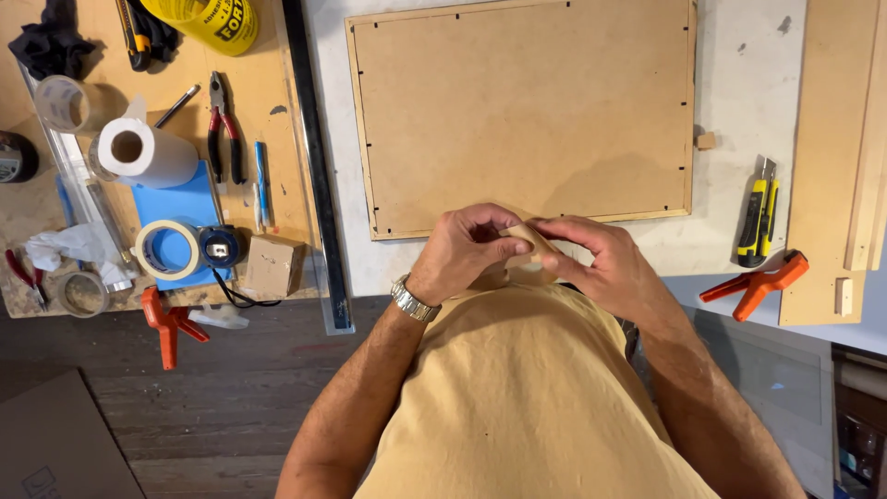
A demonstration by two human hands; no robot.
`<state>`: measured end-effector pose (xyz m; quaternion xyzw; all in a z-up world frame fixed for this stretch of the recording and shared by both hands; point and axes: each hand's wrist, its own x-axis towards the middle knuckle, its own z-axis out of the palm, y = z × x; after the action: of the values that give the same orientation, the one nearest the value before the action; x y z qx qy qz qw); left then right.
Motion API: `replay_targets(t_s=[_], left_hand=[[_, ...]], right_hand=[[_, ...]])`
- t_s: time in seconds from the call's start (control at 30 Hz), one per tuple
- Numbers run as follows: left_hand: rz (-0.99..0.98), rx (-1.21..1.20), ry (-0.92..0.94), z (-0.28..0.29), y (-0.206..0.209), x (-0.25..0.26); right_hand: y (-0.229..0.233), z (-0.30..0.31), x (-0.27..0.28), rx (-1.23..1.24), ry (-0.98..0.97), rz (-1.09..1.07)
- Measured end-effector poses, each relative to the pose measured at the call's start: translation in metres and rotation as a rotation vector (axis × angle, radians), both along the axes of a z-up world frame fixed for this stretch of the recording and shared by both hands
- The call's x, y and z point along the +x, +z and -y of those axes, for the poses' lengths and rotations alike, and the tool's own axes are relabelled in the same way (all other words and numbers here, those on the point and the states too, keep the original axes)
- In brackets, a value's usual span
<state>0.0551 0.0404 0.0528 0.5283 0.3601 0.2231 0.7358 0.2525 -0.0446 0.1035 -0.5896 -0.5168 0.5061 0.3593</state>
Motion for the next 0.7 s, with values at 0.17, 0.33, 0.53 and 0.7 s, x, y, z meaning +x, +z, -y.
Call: replay_targets(t_s=[0.17, 0.33, 0.53, 0.7], left_hand=[[0.017, -0.025, 0.007, 0.005, 0.002, -0.001], [-0.010, -0.007, 0.000, 0.011, -0.002, -0.004], [-0.017, 0.031, 0.001, 0.013, -0.019, -0.009], [0.011, 0.022, -0.039, 0.011, -0.014, -0.007]], right_hand=[[0.013, 0.000, -0.011, -0.071, -0.194, 0.064], [-0.034, 0.019, 0.010, -0.117, -0.473, 0.011], [-0.019, 0.016, 0.029, 0.038, -0.711, -0.320], [0.004, 0.021, 0.029, 0.098, -0.349, -0.103]])
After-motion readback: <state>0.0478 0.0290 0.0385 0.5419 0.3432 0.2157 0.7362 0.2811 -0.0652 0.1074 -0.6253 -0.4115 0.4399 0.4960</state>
